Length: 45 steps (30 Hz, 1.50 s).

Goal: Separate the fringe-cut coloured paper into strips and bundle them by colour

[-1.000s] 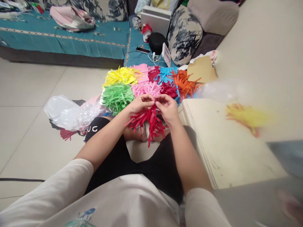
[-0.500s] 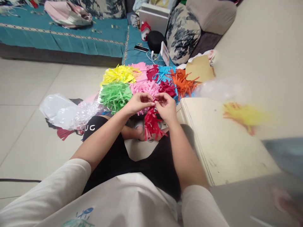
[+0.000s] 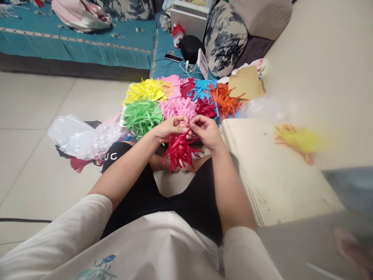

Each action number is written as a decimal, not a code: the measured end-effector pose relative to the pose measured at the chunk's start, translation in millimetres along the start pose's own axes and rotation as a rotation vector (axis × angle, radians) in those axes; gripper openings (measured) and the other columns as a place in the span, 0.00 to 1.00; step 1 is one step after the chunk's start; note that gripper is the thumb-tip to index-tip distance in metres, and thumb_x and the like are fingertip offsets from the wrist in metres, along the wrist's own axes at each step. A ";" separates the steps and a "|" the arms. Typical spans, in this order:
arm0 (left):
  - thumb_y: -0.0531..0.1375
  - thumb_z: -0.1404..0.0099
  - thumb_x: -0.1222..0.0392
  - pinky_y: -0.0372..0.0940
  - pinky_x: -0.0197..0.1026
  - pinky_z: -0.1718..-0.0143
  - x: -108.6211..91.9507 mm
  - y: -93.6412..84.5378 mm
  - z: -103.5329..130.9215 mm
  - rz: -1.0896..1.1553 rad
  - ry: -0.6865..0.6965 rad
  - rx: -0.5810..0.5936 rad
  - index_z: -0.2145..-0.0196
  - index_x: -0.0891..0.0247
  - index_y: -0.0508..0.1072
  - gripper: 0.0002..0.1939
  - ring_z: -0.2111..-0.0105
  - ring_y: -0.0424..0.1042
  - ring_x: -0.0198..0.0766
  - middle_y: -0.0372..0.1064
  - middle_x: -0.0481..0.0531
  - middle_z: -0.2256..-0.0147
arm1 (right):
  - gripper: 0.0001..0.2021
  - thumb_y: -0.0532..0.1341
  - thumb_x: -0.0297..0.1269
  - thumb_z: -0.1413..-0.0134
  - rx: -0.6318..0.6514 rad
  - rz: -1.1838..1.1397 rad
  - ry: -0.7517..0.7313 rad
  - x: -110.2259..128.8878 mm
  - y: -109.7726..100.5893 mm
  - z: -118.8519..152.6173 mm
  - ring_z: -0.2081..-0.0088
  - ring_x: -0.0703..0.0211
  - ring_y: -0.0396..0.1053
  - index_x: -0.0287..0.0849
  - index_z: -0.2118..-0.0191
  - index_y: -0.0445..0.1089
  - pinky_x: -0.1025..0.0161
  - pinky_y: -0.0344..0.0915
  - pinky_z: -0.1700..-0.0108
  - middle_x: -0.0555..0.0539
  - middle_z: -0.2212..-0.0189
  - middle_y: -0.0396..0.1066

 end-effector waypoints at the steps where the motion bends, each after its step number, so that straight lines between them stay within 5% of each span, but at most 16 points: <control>1: 0.92 0.49 0.47 0.80 0.41 0.57 0.3 2.9 0.5 0.006 -0.004 0.018 0.60 0.62 0.75 0.35 0.64 0.90 0.43 0.87 0.53 0.64 | 0.32 0.89 0.67 0.56 0.005 -0.006 -0.011 0.1 -0.2 -0.3 0.71 0.59 0.76 0.49 0.62 0.77 0.57 0.81 0.64 0.52 0.67 0.77; 5: 0.91 0.47 0.47 0.81 0.42 0.57 1.2 9.2 2.7 0.031 -0.007 0.067 0.61 0.64 0.79 0.32 0.63 0.90 0.45 0.88 0.56 0.63 | 0.32 0.89 0.66 0.56 0.009 -0.021 -0.043 1.4 -1.8 -2.0 0.74 0.59 0.73 0.49 0.63 0.78 0.58 0.77 0.71 0.51 0.69 0.78; 13: 0.91 0.47 0.47 0.84 0.46 0.53 4.3 5.3 4.6 0.071 -0.005 0.072 0.59 0.64 0.85 0.29 0.60 0.91 0.46 0.89 0.57 0.61 | 0.33 0.90 0.67 0.58 -0.075 0.008 -0.115 12.0 -10.5 -2.2 0.71 0.59 0.73 0.49 0.63 0.77 0.59 0.79 0.70 0.49 0.65 0.80; 22: 0.91 0.48 0.45 0.82 0.44 0.57 7.9 0.0 -0.3 0.034 0.018 0.045 0.52 0.57 0.76 0.38 0.62 0.90 0.45 0.87 0.51 0.62 | 0.33 0.91 0.62 0.59 -0.060 0.027 -0.167 8.2 -13.4 -3.5 0.56 0.50 0.82 0.52 0.55 0.80 0.55 0.86 0.61 0.47 0.56 0.81; 28: 0.89 0.45 0.40 0.82 0.46 0.56 9.1 3.7 -1.0 0.048 0.004 0.052 0.59 0.59 0.77 0.33 0.62 0.89 0.46 0.85 0.51 0.64 | 0.32 0.91 0.60 0.58 -0.029 0.002 -0.154 9.9 -10.1 -1.0 0.60 0.51 0.81 0.52 0.53 0.81 0.55 0.85 0.63 0.48 0.60 0.80; 37: 0.88 0.43 0.41 0.80 0.47 0.55 -12.1 4.6 8.2 -0.044 0.043 0.062 0.57 0.60 0.82 0.29 0.62 0.87 0.45 0.84 0.52 0.63 | 0.30 0.91 0.61 0.58 -0.081 0.042 -0.237 14.7 -27.5 -1.4 0.60 0.53 0.79 0.52 0.59 0.81 0.54 0.83 0.59 0.49 0.60 0.79; 41: 0.88 0.45 0.44 0.75 0.41 0.56 -29.4 -5.4 8.2 -0.242 0.192 -0.022 0.59 0.62 0.82 0.29 0.65 0.81 0.37 0.82 0.50 0.63 | 0.25 0.89 0.62 0.53 -0.131 0.169 -0.352 23.4 -37.4 -1.7 0.55 0.50 0.80 0.53 0.62 0.84 0.51 0.82 0.48 0.48 0.60 0.80; 45: 0.87 0.44 0.44 0.74 0.43 0.54 -37.0 -11.1 6.1 -0.405 0.304 -0.110 0.61 0.63 0.80 0.28 0.62 0.80 0.40 0.81 0.52 0.62 | 0.24 0.87 0.65 0.49 -0.150 0.270 -0.407 29.2 -38.3 -1.1 0.53 0.47 0.80 0.53 0.62 0.85 0.48 0.81 0.44 0.47 0.59 0.81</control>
Point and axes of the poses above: each hand's wrist, its own z-axis away from the middle knuckle, its own y-axis out of the palm, x = y × z, the point moved 9 cm from there along -z, towards the middle knuckle
